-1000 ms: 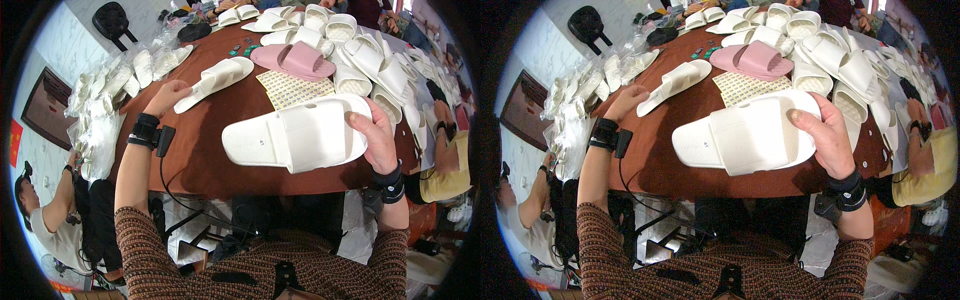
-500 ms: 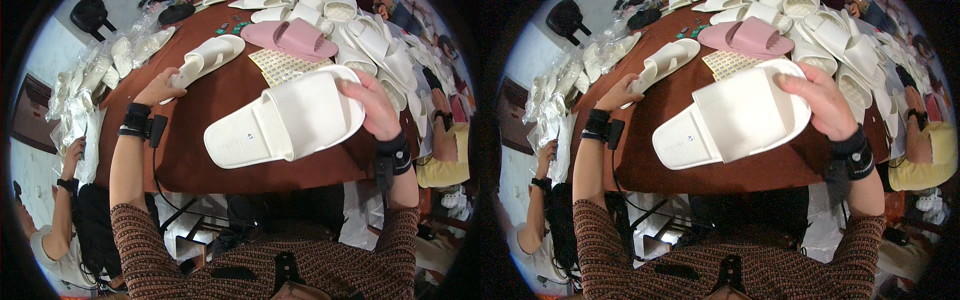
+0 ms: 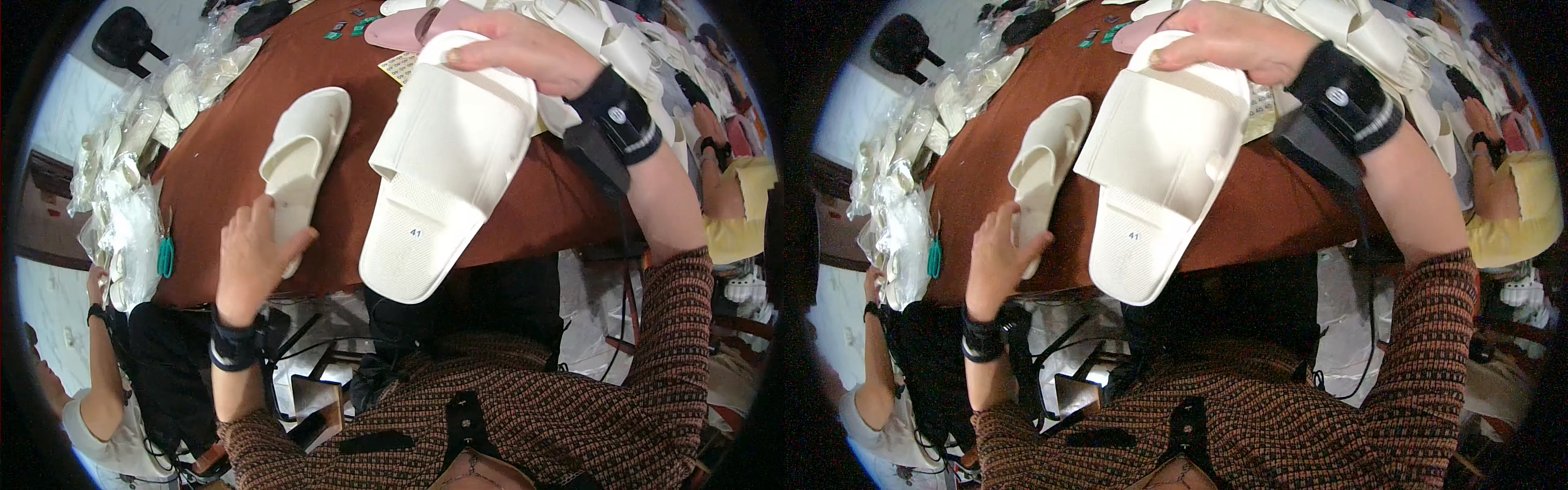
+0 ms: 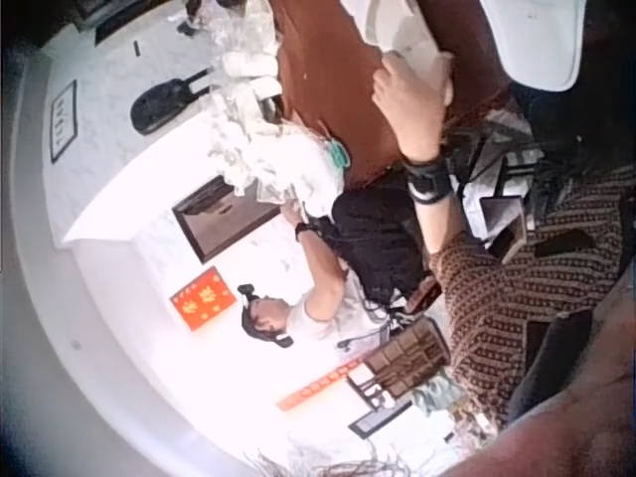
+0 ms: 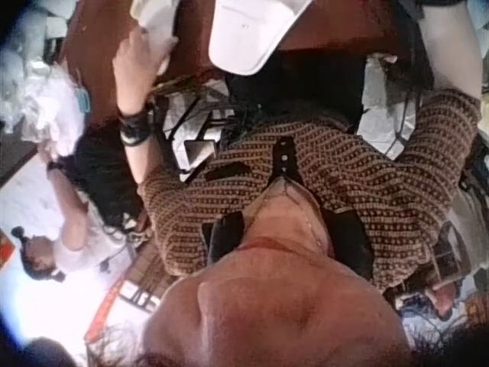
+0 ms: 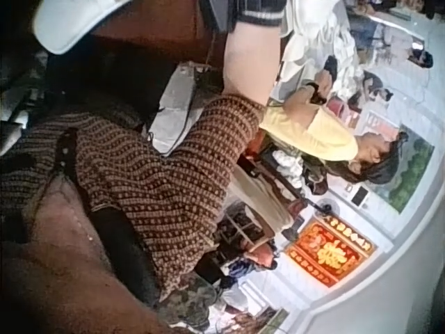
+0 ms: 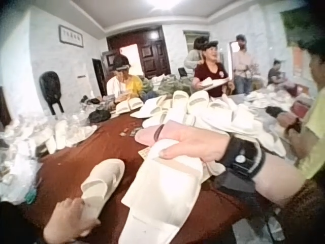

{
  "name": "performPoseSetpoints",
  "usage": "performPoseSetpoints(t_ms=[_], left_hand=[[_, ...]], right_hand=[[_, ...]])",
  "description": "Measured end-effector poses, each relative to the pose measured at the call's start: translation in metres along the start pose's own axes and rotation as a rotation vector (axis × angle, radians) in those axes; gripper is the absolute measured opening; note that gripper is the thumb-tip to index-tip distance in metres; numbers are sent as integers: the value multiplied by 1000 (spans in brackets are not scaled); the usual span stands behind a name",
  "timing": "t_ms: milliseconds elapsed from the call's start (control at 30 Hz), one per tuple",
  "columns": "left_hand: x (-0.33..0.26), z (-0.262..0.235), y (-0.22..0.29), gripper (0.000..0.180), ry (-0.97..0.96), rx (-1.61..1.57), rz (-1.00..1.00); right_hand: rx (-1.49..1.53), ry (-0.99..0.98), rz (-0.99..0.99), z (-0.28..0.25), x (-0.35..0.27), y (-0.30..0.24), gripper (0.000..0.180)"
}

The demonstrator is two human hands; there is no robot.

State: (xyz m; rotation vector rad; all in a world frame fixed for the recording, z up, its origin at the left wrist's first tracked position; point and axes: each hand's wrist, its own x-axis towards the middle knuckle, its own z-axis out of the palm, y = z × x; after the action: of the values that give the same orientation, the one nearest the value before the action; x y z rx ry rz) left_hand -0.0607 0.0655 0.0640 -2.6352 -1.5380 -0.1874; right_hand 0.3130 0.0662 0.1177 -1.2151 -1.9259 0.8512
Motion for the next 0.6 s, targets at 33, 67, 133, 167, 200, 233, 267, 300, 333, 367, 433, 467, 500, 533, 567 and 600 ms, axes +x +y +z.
performPoseSetpoints(t_ms=[33, 67, 133, 167, 200, 233, 267, 300, 333, 367, 433, 467, 500, 533, 567, 600], left_hand=[[-15, 0, 3, 57, 55, 26, 43], [-23, -1, 13, 58, 72, -18, 69], [-32, -2, 30, 57, 83, -104, 85], [-37, -1, 37, 56, 93, -103, 94], [-38, -1, 48, 58, 105, -104, 86], [-36, 5, 52, 58, 107, -107, 91], [-35, 11, 55, 59, 152, -158, 93], [-38, 12, 53, 60, 198, -197, 79], [-42, 17, 48, 62, 186, -234, 29], [-43, 21, 48, 62, 192, -234, 25], [-46, 28, 50, 63, 280, -290, 17], [-47, 32, 51, 61, 289, -330, -1], [-49, 35, 51, 61, 288, -331, -9], [-49, 38, 54, 59, 325, -335, -10], [-47, 41, 57, 57, 363, -340, -10], [-47, 42, 61, 57, 364, -346, -11]], right_hand=[[12, -9, -19, 2, 15, 0, 36], [-84, -6, -94, -1, 27, 1, 42], [-190, 93, -96, 6, 47, -2, 39], [-197, 183, -27, 14, 58, -1, 31], [-404, 286, -132, 13, 73, 22, 43], [-409, 289, -129, 21, 82, 42, 43], [-467, 306, -118, 31, 93, 56, 40], [-514, 316, -123, 41, 104, 57, 39], [-462, 287, -184, 51, 93, 50, 41], [-479, 340, -290, 57, 86, 47, 37], [-401, 349, -331, 62, 62, 32, 35], [-378, 342, -307, 67, 49, 18, 32], [-375, 335, -310, 73, 39, 8, 32], [-311, 328, -308, 77, 27, 1, 29], [-249, 321, -306, 81, 18, -3, 26], [-199, 320, -292, 85, 10, -6, 22]])
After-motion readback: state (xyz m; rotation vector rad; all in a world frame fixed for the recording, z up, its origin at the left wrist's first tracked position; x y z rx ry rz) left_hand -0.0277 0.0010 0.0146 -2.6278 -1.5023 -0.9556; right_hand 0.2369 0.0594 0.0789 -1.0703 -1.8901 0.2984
